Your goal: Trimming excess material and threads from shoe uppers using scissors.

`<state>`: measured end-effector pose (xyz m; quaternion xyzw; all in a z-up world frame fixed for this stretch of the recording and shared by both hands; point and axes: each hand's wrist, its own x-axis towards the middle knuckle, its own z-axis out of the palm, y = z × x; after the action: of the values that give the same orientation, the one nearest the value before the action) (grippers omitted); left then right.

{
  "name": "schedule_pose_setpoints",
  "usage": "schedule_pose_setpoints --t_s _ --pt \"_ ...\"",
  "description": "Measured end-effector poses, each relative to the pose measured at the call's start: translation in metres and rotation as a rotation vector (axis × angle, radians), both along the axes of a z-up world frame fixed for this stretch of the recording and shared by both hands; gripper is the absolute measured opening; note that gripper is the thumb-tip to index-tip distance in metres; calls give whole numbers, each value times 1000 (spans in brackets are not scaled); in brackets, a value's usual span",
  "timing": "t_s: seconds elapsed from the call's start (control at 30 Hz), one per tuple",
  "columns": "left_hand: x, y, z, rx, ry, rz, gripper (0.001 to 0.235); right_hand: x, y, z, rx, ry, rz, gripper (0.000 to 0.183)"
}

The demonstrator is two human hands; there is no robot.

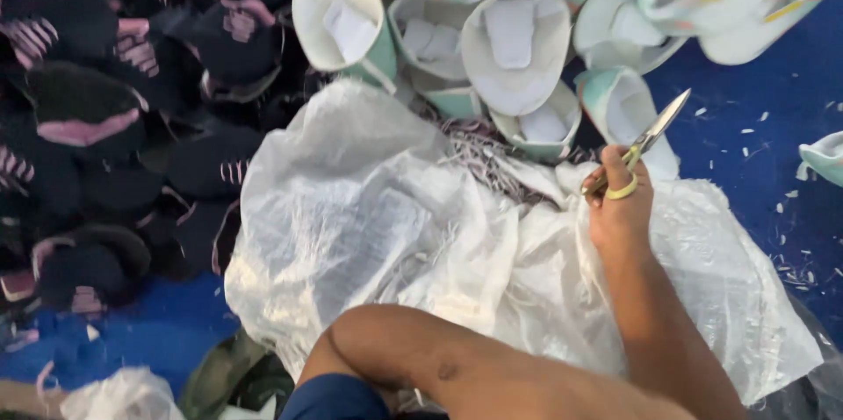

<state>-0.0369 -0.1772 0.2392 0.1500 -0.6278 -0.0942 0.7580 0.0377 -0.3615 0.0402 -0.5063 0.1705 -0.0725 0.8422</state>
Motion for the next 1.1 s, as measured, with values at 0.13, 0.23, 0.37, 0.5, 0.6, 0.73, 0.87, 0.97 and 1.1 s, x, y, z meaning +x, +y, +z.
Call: schedule_pose_setpoints --t_s 0.13,0.23,0.37,0.5,0.6,0.73,0.87,0.97,1.1 --pt "-9 6 -15 34 69 114 68 0 -6 -10 -33 43 22 19" --pt "-14 12 -27 66 105 191 66 0 -11 -15 25 -22 47 20" --pt "-19 25 -41 130 142 314 64 1 -13 -22 17 8 61 21" --pt "-12 43 -57 196 146 425 62 2 -13 -28 -5 -35 81 20" --pt "0 55 -90 238 145 486 60 2 -11 -26 -74 -23 84 18" --pt "4 111 -245 287 162 544 58 4 -14 -29 -61 38 66 18" --pt "0 86 -166 364 194 593 56 1 -8 -28 -48 54 77 20" --pt "-11 64 -88 413 192 626 55 4 -8 -26 -67 54 79 20" --pt "-20 63 -63 488 191 680 54 3 -6 -25 -39 84 75 21"
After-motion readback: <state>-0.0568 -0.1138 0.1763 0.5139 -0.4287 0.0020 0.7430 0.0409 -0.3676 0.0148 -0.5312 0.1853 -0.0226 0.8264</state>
